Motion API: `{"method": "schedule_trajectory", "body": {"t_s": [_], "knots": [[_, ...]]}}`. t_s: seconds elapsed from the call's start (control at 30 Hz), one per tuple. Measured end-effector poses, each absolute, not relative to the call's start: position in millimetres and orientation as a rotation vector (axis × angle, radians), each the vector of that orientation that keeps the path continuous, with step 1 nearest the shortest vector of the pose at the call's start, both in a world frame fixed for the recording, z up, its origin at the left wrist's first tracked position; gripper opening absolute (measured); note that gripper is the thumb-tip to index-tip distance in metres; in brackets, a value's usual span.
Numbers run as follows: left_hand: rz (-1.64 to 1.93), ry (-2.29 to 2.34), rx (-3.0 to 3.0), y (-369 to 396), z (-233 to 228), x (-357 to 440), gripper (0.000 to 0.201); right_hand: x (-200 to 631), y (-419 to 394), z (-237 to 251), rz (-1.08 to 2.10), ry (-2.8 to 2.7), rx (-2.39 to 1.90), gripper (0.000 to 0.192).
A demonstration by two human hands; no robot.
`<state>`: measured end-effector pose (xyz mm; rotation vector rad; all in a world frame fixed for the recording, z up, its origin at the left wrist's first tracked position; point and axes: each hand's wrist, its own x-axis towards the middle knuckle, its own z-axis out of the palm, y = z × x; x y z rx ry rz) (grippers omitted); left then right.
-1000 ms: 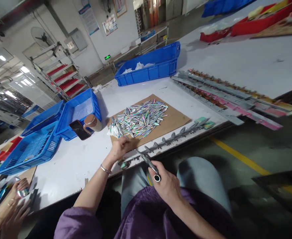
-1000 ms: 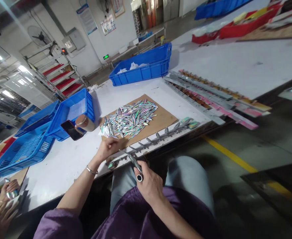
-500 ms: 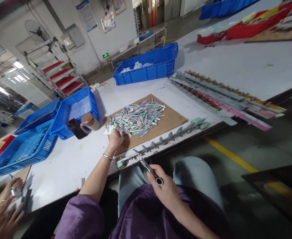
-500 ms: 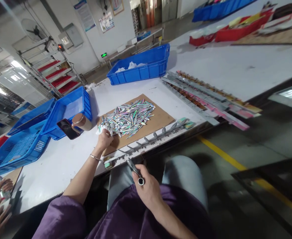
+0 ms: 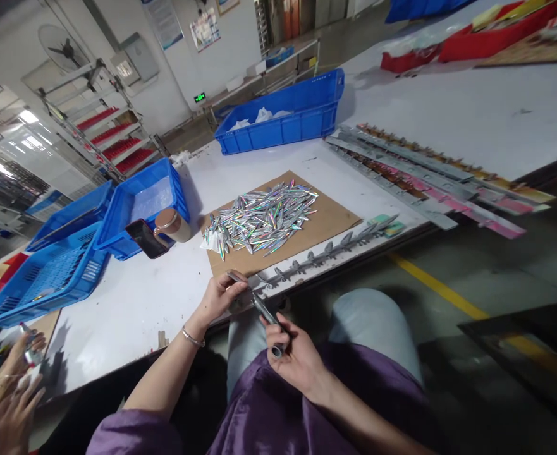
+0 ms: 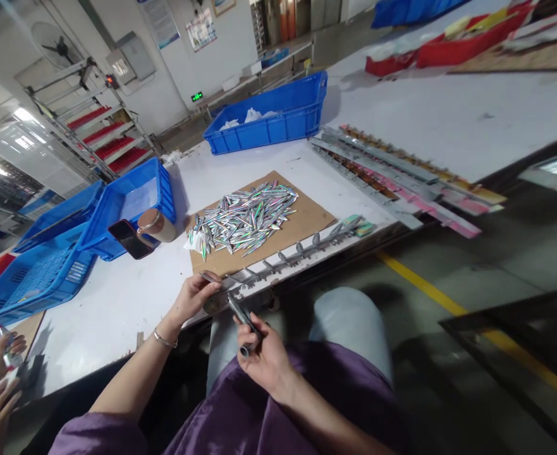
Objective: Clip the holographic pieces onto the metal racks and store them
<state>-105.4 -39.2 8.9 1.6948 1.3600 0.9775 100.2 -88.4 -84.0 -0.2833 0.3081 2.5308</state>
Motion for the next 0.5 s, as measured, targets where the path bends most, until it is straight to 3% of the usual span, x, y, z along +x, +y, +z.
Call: {"method": "schedule_trajectory", "body": {"t_s": [0.13, 0.27, 0.5], "knots": [[0.913, 1.359, 1.856, -36.4, 9.2, -106.3, 0.033, 91.3, -90.2, -82.9, 2.492, 0.278, -0.299, 0.027], [0.831, 1.338, 2.001, -33.3, 17.5, -107.1, 0.034, 84.9, -94.8, -76.5, 2.291, -0.067, -0.644, 0.035], [0.699, 1.321, 2.162, -30.6, 24.8, -105.1, 0.033, 93.8, -97.3, -67.7, 0.983, -1.696, -1.266, 0.031]]}}
